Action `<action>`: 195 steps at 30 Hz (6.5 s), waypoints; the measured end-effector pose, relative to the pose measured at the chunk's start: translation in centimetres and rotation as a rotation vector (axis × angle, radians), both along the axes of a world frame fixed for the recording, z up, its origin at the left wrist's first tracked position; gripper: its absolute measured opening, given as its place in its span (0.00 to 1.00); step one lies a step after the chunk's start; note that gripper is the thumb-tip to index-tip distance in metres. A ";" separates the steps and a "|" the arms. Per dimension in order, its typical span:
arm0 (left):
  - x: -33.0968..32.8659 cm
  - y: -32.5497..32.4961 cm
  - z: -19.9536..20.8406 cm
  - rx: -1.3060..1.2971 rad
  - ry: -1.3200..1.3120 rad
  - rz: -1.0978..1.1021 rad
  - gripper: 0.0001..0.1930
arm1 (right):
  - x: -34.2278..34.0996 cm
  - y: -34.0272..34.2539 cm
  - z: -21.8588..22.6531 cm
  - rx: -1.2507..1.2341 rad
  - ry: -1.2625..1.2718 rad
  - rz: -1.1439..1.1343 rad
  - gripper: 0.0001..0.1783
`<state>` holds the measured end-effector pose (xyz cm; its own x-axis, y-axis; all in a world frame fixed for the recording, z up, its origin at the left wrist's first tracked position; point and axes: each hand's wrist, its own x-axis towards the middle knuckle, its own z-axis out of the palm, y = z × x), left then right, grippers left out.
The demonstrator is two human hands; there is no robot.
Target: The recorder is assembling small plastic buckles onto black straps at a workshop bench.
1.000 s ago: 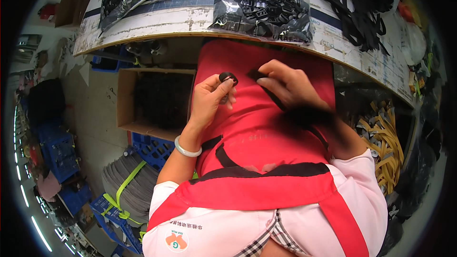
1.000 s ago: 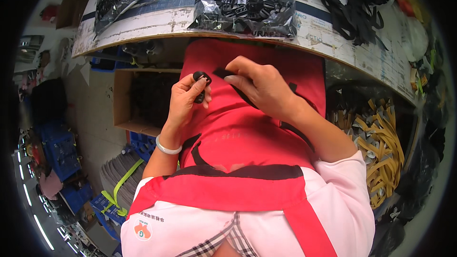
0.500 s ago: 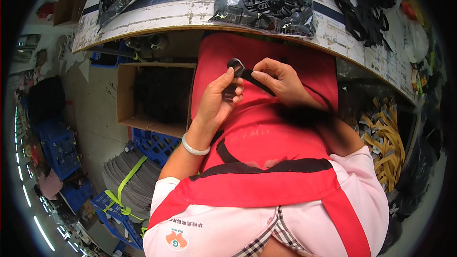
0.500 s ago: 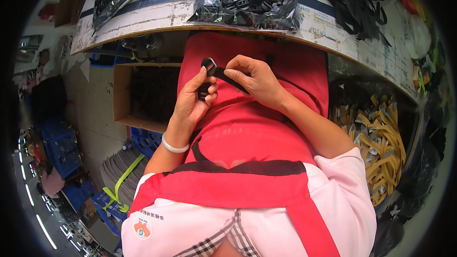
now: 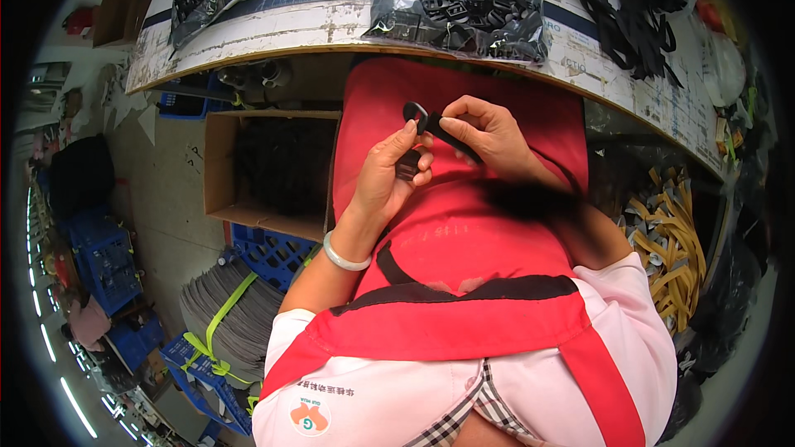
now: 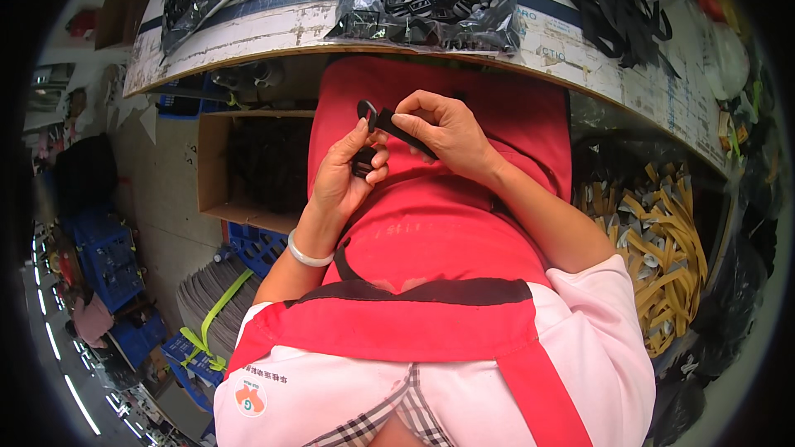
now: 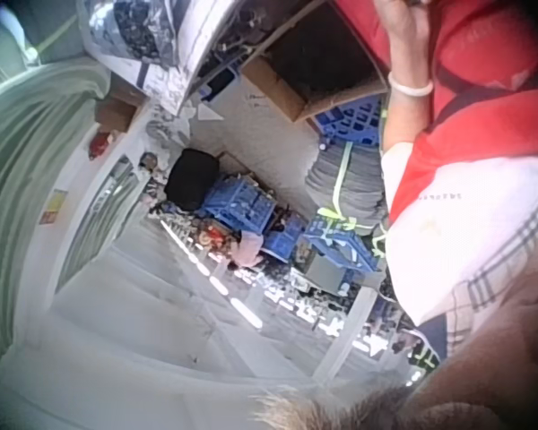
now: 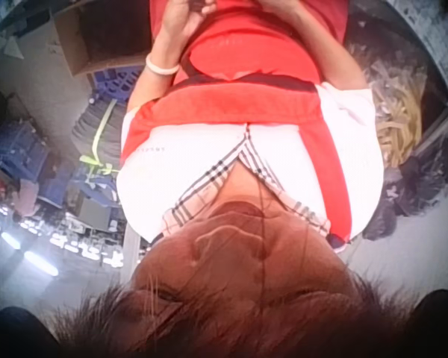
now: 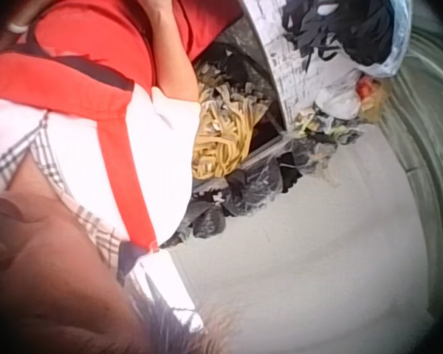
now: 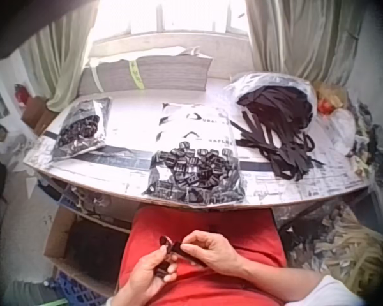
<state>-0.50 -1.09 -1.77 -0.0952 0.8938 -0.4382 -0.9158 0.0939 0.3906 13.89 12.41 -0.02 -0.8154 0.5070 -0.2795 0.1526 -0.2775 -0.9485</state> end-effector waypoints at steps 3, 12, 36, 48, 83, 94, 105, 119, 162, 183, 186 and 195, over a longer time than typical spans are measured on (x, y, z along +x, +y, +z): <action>0.0 0.0 0.0 0.015 -0.002 -0.009 0.13 | -0.2 -0.1 0.3 0.003 0.010 -0.022 0.07; 0.0 0.1 -0.9 0.009 -0.211 -0.047 0.08 | -0.1 0.1 -0.8 0.098 0.063 0.057 0.04; -0.1 -0.1 -1.2 0.063 -0.045 -0.117 0.09 | 0.4 1.2 0.3 -0.119 0.008 0.144 0.08; -0.6 -0.3 -2.9 0.137 -0.401 -0.235 0.10 | -0.1 1.0 0.6 -0.094 0.050 0.240 0.08; 0.9 1.3 1.6 0.003 1.017 0.242 0.08 | -0.3 -1.8 2.2 0.047 0.080 -0.243 0.08; 0.8 1.2 0.8 0.074 1.000 0.179 0.07 | -0.5 0.0 1.2 -0.266 -0.036 -0.065 0.12; -11.0 -10.2 7.2 -0.311 0.982 -0.133 0.05 | 3.4 11.9 2.2 0.883 -0.202 -0.367 0.09; -19.5 -20.3 -16.2 -0.524 0.287 0.659 0.18 | 10.6 28.0 -3.3 1.414 -0.546 -0.384 0.12; -0.3 3.5 -0.1 0.058 0.811 -0.003 0.08 | 3.1 20.3 7.7 1.242 0.085 -0.600 0.10; -1.0 2.3 5.6 0.080 0.682 0.110 0.10 | -0.6 0.5 5.3 0.453 -0.153 0.073 0.09; -1.0 1.1 4.2 0.062 0.569 0.089 0.09 | 0.0 -0.2 2.5 -0.284 -0.088 0.074 0.10; -1.3 -0.4 2.3 0.050 0.451 0.021 0.07 | 1.2 -1.3 1.5 -0.241 -0.101 0.580 0.20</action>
<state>-1.81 -1.53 0.54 -0.2847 0.9089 -0.3048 -0.6542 0.0482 0.7548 15.05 11.11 1.53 -0.9021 -0.0959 -0.4208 0.4279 -0.3268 -0.8427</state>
